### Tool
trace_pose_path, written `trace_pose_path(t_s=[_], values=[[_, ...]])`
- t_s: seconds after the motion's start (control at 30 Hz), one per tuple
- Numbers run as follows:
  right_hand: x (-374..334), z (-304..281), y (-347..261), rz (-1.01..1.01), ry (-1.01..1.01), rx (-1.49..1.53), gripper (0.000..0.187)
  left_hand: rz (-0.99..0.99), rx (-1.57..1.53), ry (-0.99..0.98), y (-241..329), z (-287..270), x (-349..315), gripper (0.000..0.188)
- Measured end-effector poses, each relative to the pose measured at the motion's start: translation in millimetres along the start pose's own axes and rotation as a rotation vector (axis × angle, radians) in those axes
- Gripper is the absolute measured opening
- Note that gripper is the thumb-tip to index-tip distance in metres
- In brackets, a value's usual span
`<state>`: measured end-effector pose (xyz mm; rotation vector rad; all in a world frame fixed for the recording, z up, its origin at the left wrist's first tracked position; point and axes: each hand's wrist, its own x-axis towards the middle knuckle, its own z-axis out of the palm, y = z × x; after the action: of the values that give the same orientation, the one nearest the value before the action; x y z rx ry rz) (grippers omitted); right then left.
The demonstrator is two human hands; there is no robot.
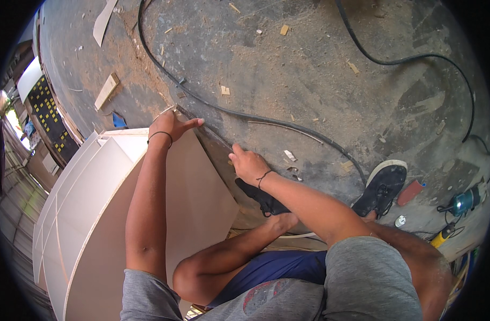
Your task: The person files the edges of a white wooden cabinet and wooden strips using a metal file.
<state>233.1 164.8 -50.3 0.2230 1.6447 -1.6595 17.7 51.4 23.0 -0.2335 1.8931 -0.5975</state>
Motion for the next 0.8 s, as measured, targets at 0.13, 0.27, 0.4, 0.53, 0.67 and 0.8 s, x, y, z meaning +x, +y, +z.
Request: trace_pose_path(t_s=[0.13,0.27,0.4,0.53,0.67,0.8], values=[[2,-1,1,-0.03,-0.003,0.015,0.022,0.015,-0.016,-0.001,-2,1,1,0.092],[4,-3,1,-0.029,-0.017,0.027,0.022,0.021,-0.004,-0.017,-3,3,5,0.093],[5,-2,1,-0.038,-0.025,0.042,0.022,0.03,0.006,-0.014,-4,0,5,0.094],[5,-4,2,-0.046,-0.027,0.036,0.022,0.036,-0.001,-0.023,-4,2,8,0.092],[10,-8,-7,-0.056,-0.05,0.017,0.022,0.035,-0.027,-0.011,-10,5,13,0.09],[14,-9,-11,-0.035,-0.046,-0.015,0.023,0.03,-0.017,-0.027,-7,0,9,0.09]])
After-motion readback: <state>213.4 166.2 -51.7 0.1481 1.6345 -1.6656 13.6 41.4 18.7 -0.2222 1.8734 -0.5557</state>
